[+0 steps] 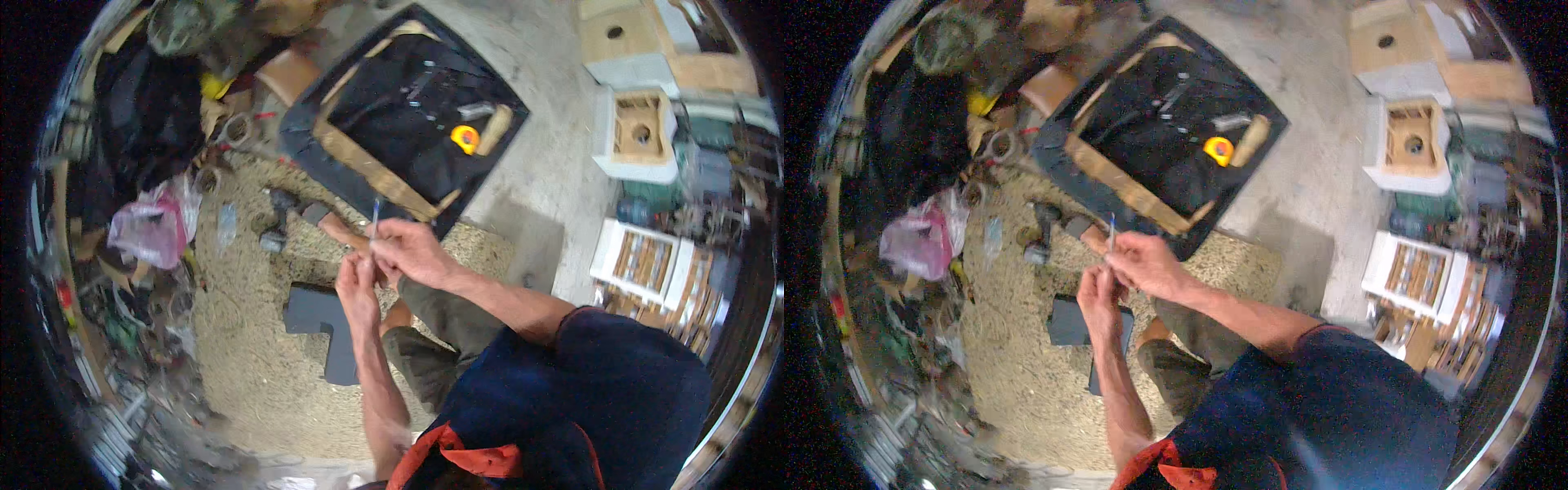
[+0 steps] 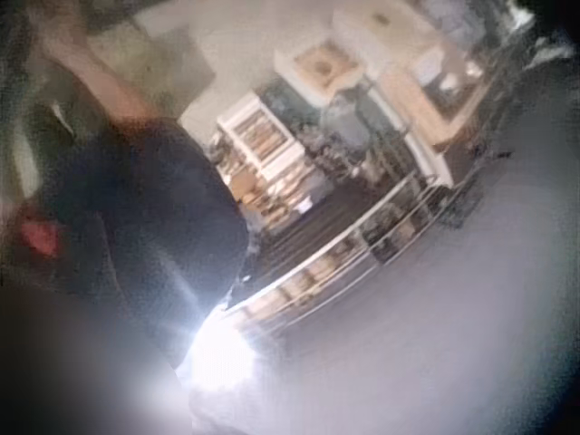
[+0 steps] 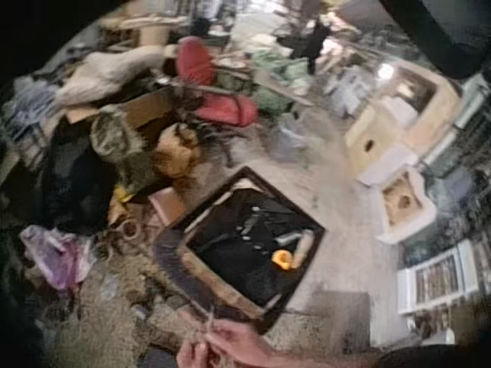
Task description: The person measures a black plastic chair frame with a tape measure and marks it with a pen. They then handle several light-colored wooden templates, placing them on the chair frame and marking alignment points. The person works in a cluttered workshop with other furniture parts visible.
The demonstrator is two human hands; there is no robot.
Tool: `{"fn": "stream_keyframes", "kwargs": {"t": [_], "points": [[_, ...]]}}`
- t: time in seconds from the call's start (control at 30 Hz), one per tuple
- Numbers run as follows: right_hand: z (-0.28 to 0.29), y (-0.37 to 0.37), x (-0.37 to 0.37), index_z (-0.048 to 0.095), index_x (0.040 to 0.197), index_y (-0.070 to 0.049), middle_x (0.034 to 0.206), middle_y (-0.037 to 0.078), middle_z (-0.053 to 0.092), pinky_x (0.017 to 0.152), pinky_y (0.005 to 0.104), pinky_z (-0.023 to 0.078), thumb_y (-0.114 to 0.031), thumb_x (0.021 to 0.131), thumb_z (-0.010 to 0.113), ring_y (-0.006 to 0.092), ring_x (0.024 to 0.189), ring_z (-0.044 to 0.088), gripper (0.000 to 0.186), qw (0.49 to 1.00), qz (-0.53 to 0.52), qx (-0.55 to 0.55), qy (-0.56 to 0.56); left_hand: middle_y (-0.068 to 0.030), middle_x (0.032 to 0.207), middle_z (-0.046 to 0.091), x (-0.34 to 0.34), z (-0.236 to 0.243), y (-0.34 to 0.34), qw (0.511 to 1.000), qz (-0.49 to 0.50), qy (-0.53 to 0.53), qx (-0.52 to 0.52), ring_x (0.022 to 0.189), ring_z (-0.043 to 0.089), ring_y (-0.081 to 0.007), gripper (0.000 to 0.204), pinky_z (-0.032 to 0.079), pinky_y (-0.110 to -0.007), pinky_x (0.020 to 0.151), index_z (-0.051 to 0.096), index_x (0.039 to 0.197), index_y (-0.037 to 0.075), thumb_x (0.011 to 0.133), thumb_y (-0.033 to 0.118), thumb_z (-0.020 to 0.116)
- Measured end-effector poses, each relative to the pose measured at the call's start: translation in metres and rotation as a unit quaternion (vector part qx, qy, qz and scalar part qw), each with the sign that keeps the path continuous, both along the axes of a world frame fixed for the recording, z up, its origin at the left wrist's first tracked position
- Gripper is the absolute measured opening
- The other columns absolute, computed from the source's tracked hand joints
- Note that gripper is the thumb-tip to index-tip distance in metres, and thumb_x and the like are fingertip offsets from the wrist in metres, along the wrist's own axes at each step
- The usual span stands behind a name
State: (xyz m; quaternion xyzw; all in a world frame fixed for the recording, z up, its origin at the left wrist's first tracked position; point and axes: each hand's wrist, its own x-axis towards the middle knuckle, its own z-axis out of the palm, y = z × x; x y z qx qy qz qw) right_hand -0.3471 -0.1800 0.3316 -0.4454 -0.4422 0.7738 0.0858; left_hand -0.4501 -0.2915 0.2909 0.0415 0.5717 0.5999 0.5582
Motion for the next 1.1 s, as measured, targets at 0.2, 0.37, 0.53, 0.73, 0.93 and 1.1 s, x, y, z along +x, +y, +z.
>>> {"fn": "stream_keyframes", "kwargs": {"t": [0.2, 0.37, 0.53, 0.73, 0.93, 1.1], "points": [[0.05, -0.02, 0.079, 0.067, 0.097, 0.005, 0.083, 0.005, 0.063, 0.064, 0.0268, 0.052, -0.012, 0.103, 0.059, 0.0101, 0.076, 0.063, 0.019, 0.977, 0.024, 0.189, -0.101, -0.0069, 0.093, 0.068, 0.085, 0.059, -0.026, 0.998, -0.043, 0.039, 0.006, 0.082, 0.061, -0.012, 0.021, 0.047, -0.028, 0.066, 0.062, 0.113, 0.002, 0.105, 0.022, 0.059], [0.035, 0.002, 0.174, 0.069, 0.1, 0.005, 0.101, 0.007, 0.062, 0.064, 0.0271, 0.055, -0.006, 0.102, 0.056, 0.0106, 0.071, 0.06, 0.017, 0.965, -0.175, 0.191, -0.027, -0.0078, 0.116, 0.068, 0.099, 0.033, 0.036, 0.961, -0.173, 0.216, -0.016, 0.103, 0.065, -0.0173, 0.032, 0.053, -0.03, 0.081, 0.061, 0.129, 0.001, 0.1, 0.015, 0.064], [0.023, -0.003, 0.305, 0.069, 0.102, 0.005, 0.094, 0.004, 0.062, 0.062, 0.0278, 0.052, -0.009, 0.103, 0.057, 0.0108, 0.068, 0.056, 0.019, 0.97, -0.153, 0.131, -0.138, -0.0168, 0.123, 0.067, 0.136, -0.02, 0.148, 0.889, -0.241, 0.388, 0.037, 0.109, 0.067, -0.0241, 0.05, 0.054, -0.037, 0.088, 0.058, 0.138, 0.005, 0.092, 0.019, 0.073], [-0.037, 0.015, 0.44, 0.07, 0.099, 0.004, 0.068, 0.0, 0.053, 0.057, 0.03, 0.04, -0.017, 0.099, 0.065, 0.0104, 0.065, 0.046, 0.022, 0.953, -0.058, 0.184, -0.235, -0.0251, 0.12, 0.063, 0.22, -0.125, 0.299, 0.742, -0.264, 0.615, -0.019, 0.111, 0.061, -0.0422, 0.065, 0.049, -0.049, 0.097, 0.059, 0.134, 0.006, 0.081, 0.036, 0.083], [-0.096, 0.081, 0.558, 0.07, 0.11, 0.003, 0.078, 0.002, 0.063, 0.063, 0.027, 0.045, -0.017, 0.1, 0.063, 0.0046, 0.072, 0.052, 0.023, 0.985, -0.136, 0.04, -0.101, -0.0195, 0.11, 0.071, 0.251, -0.165, 0.35, 0.66, -0.288, 0.664, -0.201, 0.101, 0.07, -0.0365, 0.069, 0.055, -0.046, 0.088, 0.066, 0.122, 0.004, 0.069, 0.042, 0.09], [-0.108, 0.158, 0.61, 0.07, 0.109, 0.001, 0.082, 0.002, 0.064, 0.064, 0.0246, 0.046, -0.018, 0.098, 0.066, 0.0036, 0.072, 0.054, 0.023, 0.987, -0.119, 0.03, -0.104, -0.0149, 0.104, 0.073, 0.271, -0.098, 0.346, 0.769, -0.121, 0.6, -0.186, 0.087, 0.073, -0.028, 0.05, 0.058, -0.036, 0.073, 0.065, 0.123, 0.001, 0.089, 0.036, 0.075]]}}
